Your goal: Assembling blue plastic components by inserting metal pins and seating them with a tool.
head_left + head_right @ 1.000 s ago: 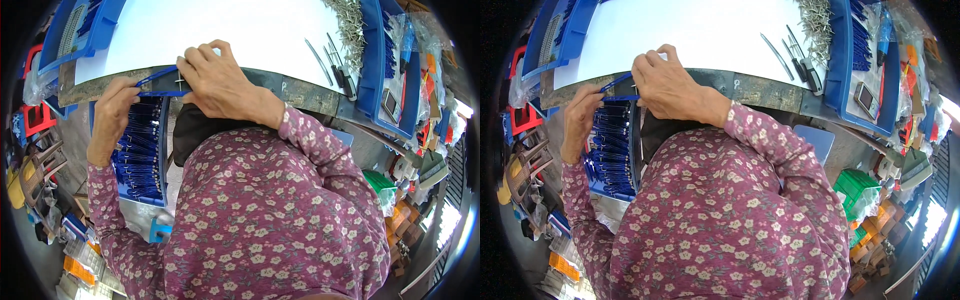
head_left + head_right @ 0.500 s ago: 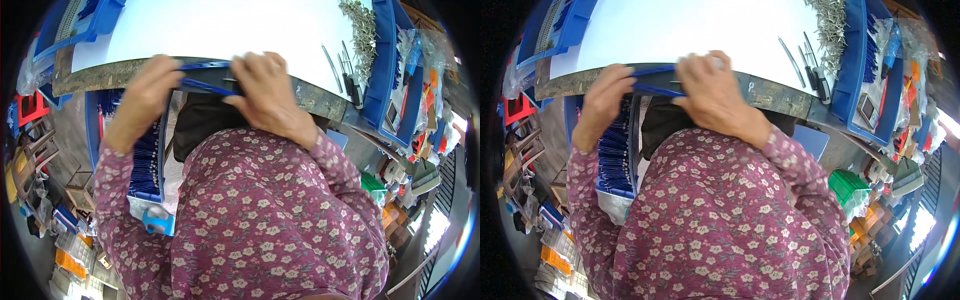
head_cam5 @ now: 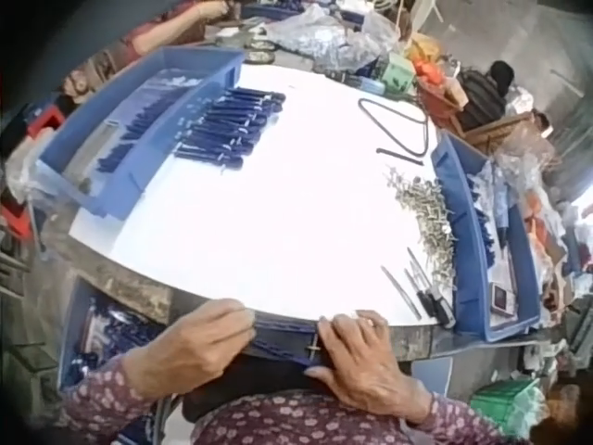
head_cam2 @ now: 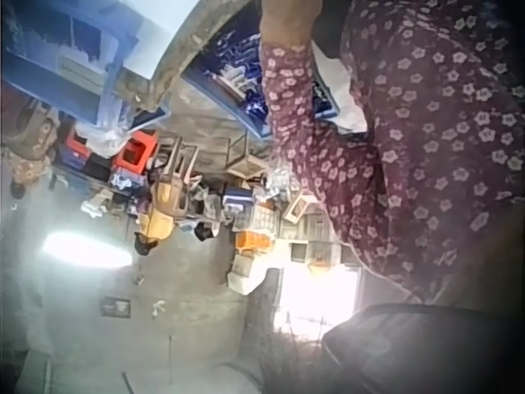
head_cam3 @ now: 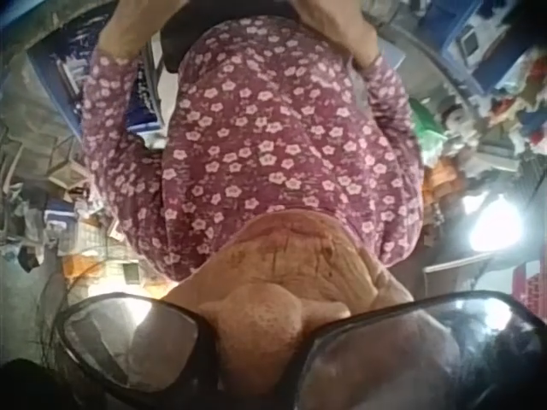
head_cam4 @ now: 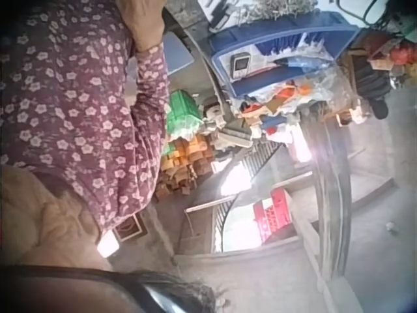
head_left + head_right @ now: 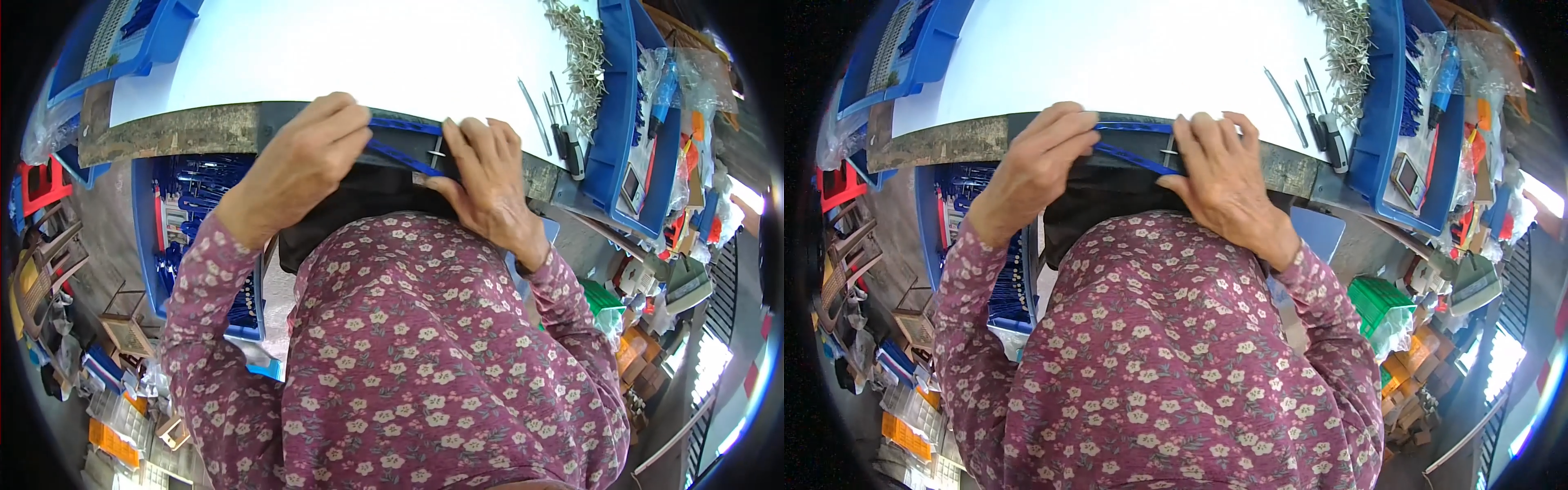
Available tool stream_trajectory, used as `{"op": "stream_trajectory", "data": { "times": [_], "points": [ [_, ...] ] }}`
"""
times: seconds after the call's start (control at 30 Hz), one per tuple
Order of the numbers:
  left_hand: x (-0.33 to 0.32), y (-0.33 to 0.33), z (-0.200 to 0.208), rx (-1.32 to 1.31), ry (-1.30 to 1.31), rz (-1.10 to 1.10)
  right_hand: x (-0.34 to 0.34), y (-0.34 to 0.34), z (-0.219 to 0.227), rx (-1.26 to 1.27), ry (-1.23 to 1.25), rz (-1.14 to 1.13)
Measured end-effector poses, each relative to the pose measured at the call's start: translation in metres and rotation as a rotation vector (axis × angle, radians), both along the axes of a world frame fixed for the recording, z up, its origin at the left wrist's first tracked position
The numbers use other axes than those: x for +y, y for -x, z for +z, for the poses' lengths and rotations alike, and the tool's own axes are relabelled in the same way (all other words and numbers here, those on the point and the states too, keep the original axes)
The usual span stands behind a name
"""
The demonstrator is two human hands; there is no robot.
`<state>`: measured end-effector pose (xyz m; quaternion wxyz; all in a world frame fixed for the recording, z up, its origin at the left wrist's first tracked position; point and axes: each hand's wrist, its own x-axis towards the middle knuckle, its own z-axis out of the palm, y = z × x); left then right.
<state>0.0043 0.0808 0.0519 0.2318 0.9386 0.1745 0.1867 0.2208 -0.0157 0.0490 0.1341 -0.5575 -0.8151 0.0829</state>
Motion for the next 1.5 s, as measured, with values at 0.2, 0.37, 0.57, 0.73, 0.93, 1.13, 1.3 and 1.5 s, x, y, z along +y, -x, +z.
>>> {"op": "stream_trajectory", "data": {
  "times": [0.2, 0.37, 0.57, 0.73, 0.93, 1.13, 1.3, 1.5],
  "points": [
    [0.011, 0.084, 0.01, 0.038, -0.012, 0.333, 0.056, 0.075, -0.018, 0.08, -0.175, 0.207],
    [0.0, 0.073, 0.015, 0.007, 0.046, 0.326, 0.045, 0.061, -0.01, 0.099, -0.098, 0.157],
    [-0.005, -0.003, -0.002, -0.073, 0.137, 0.037, -0.005, -0.005, 0.003, 0.009, -0.056, -0.037],
    [0.005, 0.049, 0.004, -0.022, -0.133, 0.218, 0.033, 0.044, -0.016, 0.226, -0.08, 0.077],
    [0.002, 0.096, 0.002, 0.007, 0.062, 0.437, 0.061, 0.076, -0.02, 0.152, -0.176, 0.216],
    [-0.009, -0.007, -0.003, -0.157, 0.066, 0.064, -0.005, -0.006, 0.003, 0.189, -0.091, -0.106],
    [0.002, 0.019, -0.006, -0.103, -0.074, 0.125, 0.015, 0.012, -0.011, 0.307, -0.137, 0.007],
    [0.01, 0.094, 0.005, -0.032, 0.062, 0.373, 0.074, 0.079, -0.022, 0.308, -0.217, 0.229]
  ]
}}
